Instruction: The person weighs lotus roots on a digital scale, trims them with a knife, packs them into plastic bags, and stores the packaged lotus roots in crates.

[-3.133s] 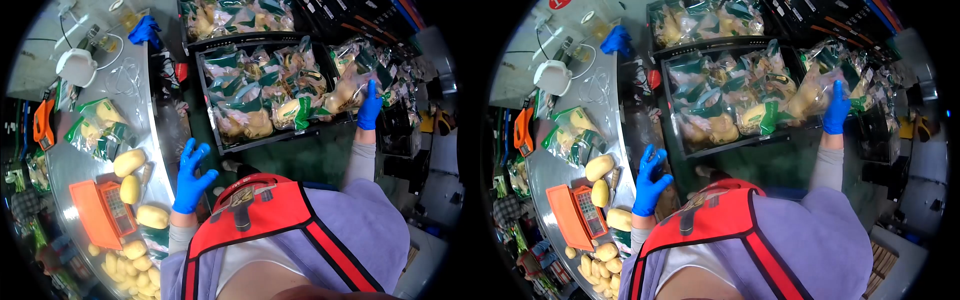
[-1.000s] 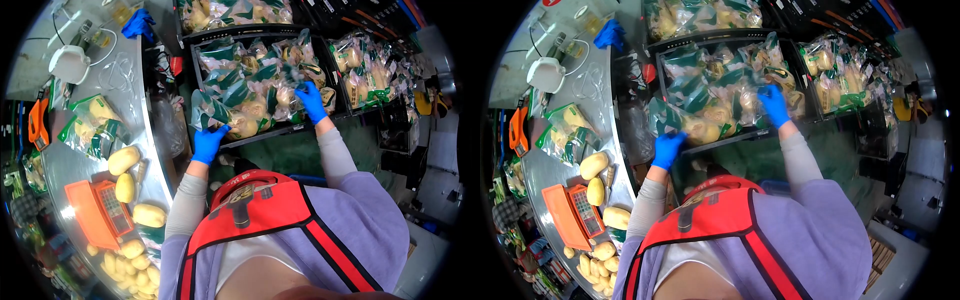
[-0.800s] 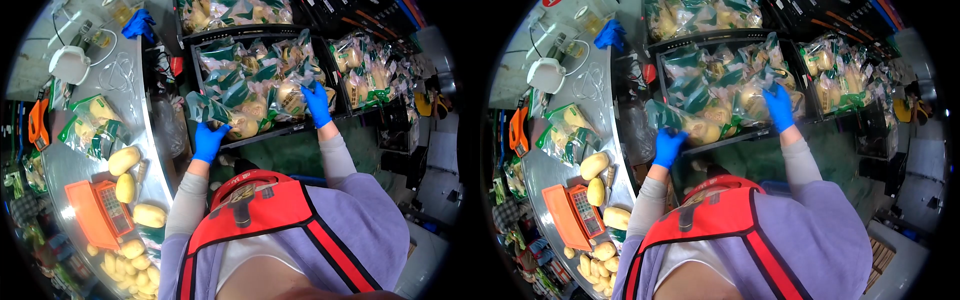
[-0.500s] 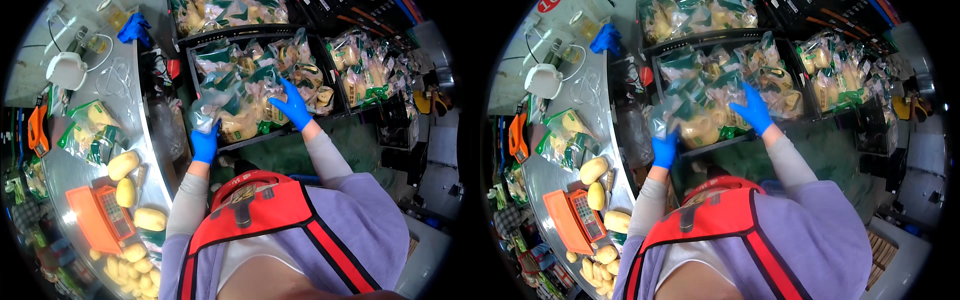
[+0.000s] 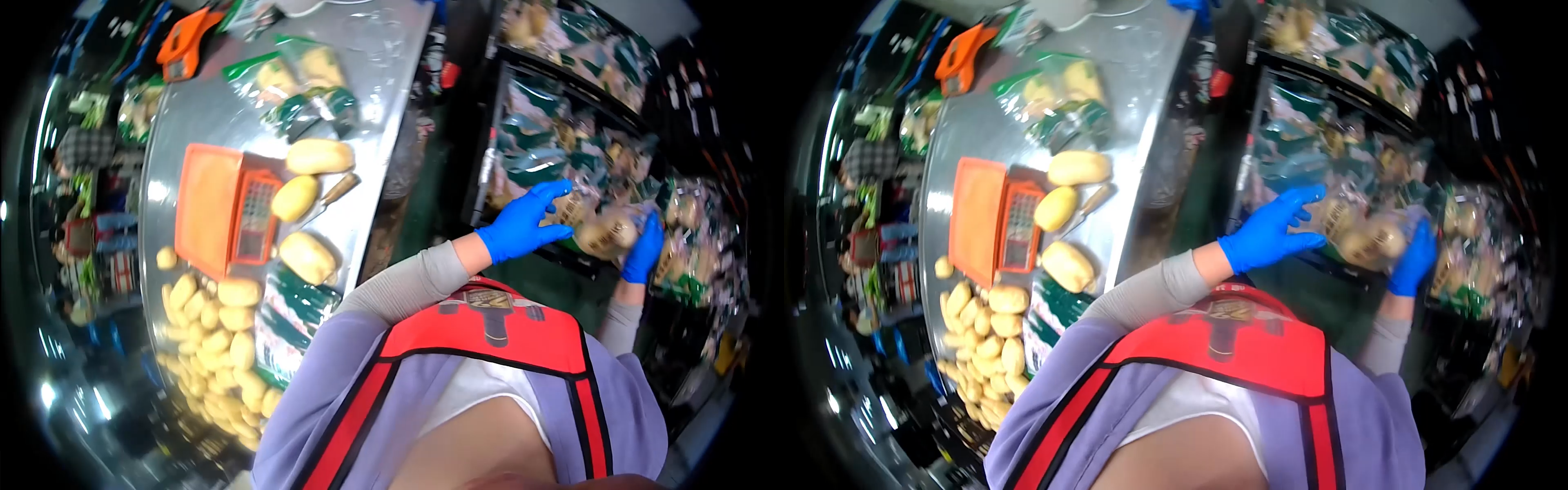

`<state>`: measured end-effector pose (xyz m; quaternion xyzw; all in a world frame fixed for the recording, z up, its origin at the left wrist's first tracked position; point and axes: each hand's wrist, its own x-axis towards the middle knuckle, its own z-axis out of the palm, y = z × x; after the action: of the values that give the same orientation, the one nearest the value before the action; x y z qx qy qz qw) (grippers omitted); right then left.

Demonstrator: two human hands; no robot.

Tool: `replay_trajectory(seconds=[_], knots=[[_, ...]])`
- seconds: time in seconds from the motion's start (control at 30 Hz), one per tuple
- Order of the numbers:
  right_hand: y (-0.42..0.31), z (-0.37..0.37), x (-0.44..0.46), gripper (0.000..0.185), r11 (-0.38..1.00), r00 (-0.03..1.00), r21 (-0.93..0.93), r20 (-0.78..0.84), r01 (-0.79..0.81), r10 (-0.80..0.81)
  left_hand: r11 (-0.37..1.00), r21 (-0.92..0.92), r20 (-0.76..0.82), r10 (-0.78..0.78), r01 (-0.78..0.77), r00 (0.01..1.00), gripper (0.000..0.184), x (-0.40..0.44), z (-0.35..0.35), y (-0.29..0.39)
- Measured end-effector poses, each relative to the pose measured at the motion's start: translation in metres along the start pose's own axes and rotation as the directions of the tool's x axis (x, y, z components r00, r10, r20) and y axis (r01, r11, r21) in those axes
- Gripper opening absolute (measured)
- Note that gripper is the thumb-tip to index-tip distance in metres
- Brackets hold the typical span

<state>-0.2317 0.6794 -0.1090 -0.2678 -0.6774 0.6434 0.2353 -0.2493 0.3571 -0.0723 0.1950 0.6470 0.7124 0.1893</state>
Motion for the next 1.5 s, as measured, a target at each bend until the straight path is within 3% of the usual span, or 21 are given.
replay_trajectory(seconds=[0.1, 0.2, 0.27, 0.33, 0.4, 0.43, 0.5, 0.53, 0.7, 0.8, 0.83, 0.97, 1.0, 1.03, 1.07, 1.1, 1.17, 1.2, 1.33, 1.4, 1.5], knots=[[0.068, -0.078, 0.082, 0.038, 0.736, 0.959, -0.616, 0.172, 0.282, -0.224, 0.997, 0.036, -0.116, -0.067, 0.072, 0.991, 0.063, -0.023, -0.026, -0.017], [0.103, -0.067, 0.117, 0.044, 0.828, 0.978, -0.546, 0.21, 0.128, -0.013, 0.988, 0.083, -0.252, -0.107, 0.132, 0.962, 0.06, -0.052, -0.045, -0.026], [0.147, -0.054, 0.15, 0.048, 0.562, 0.974, -0.817, 0.212, 0.13, 0.083, 0.987, 0.024, -0.328, -0.144, 0.16, 0.934, 0.058, -0.069, -0.054, -0.029], [0.155, -0.015, 0.13, 0.05, 0.58, 0.975, -0.784, 0.16, 0.222, -0.157, 0.989, 0.028, -0.42, -0.117, 0.142, 0.9, 0.053, -0.09, -0.059, -0.031], [0.156, 0.007, 0.141, 0.047, 0.256, 0.983, -0.953, 0.179, 0.161, 0.049, 0.986, -0.008, -0.469, -0.149, 0.164, 0.87, 0.051, -0.113, -0.064, -0.029], [0.165, 0.009, 0.16, 0.047, 0.252, 0.975, -0.947, 0.218, 0.201, 0.042, 0.986, -0.03, -0.516, -0.157, 0.165, 0.842, 0.048, -0.125, -0.065, -0.028], [0.194, 0.028, 0.21, 0.047, -0.381, 0.734, -0.629, 0.54, 0.677, 0.412, 0.986, -0.046, -0.597, -0.154, 0.157, 0.787, 0.047, -0.154, -0.073, -0.031], [0.186, 0.043, 0.212, 0.046, -0.437, 0.676, -0.517, 0.53, 0.736, 0.511, 0.985, -0.055, -0.644, -0.159, 0.162, 0.748, 0.046, -0.171, -0.077, -0.031], [0.118, 0.109, 0.218, 0.043, -0.418, 0.686, -0.581, 0.376, 0.698, 0.623, 0.978, -0.15, -0.905, -0.195, 0.146, 0.379, 0.038, -0.277, -0.09, -0.033], [0.065, 0.168, 0.207, 0.041, -0.434, 0.634, -0.495, 0.371, 0.753, 0.678, 0.937, -0.343, -0.938, -0.338, -0.068, 0.079, 0.03, -0.345, -0.081, -0.016], [0.048, 0.194, 0.198, 0.041, -0.433, 0.621, -0.467, 0.4, 0.771, 0.675, 0.972, -0.228, -0.973, -0.229, 0.056, 0.008, 0.027, -0.367, -0.078, -0.005], [0.016, 0.329, 0.101, 0.032, -0.372, 0.452, -0.34, 0.85, 0.864, 0.272, 0.951, -0.285, -0.917, -0.307, -0.119, -0.255, 0.027, -0.436, -0.059, 0.005], [0.017, 0.355, 0.064, 0.029, -0.14, 0.212, -0.191, 0.964, 0.972, 0.158, 0.977, -0.209, -0.921, -0.209, -0.034, -0.328, 0.028, -0.458, -0.056, -0.018], [-0.021, 0.37, -0.038, 0.025, 0.078, 0.106, -0.111, 0.992, 0.991, 0.07, 0.972, -0.235, -0.908, -0.23, -0.029, -0.352, 0.029, -0.465, -0.054, -0.013], [-0.026, 0.383, -0.099, 0.026, 0.632, 0.11, -0.225, 0.97, 0.742, 0.216, 0.966, -0.258, -0.893, -0.248, -0.024, -0.377, 0.03, -0.471, -0.053, -0.01], [0.003, 0.397, -0.14, 0.023, 0.763, 0.017, -0.093, 0.994, 0.64, 0.107, 0.958, -0.282, -0.881, -0.28, -0.053, -0.38, 0.03, -0.478, -0.053, -0.009], [-0.017, 0.393, -0.261, 0.03, 0.771, -0.103, 0.031, 0.994, 0.636, 0.044, 0.961, -0.274, -0.893, -0.269, -0.038, -0.36, 0.03, -0.486, -0.056, -0.005], [-0.021, 0.389, -0.301, 0.048, 0.912, -0.196, -0.084, 0.965, 0.402, 0.175, 0.963, -0.268, -0.901, -0.261, -0.028, -0.346, 0.03, -0.489, -0.058, -0.004], [0.017, 0.382, -0.391, 0.094, 0.87, -0.158, 0.203, 0.977, 0.449, -0.147, 0.981, -0.194, -0.939, -0.187, -0.004, -0.29, 0.032, -0.508, -0.065, -0.009], [0.029, 0.381, -0.408, 0.096, 0.841, -0.122, 0.209, 0.978, 0.498, -0.17, 0.974, -0.228, -0.938, -0.224, -0.016, -0.265, 0.033, -0.519, -0.067, -0.007], [0.034, 0.384, -0.423, 0.091, 0.948, -0.098, 0.103, 0.992, 0.3, -0.076, 0.968, -0.251, -0.937, -0.242, 0.004, -0.251, 0.035, -0.534, -0.068, -0.015]])
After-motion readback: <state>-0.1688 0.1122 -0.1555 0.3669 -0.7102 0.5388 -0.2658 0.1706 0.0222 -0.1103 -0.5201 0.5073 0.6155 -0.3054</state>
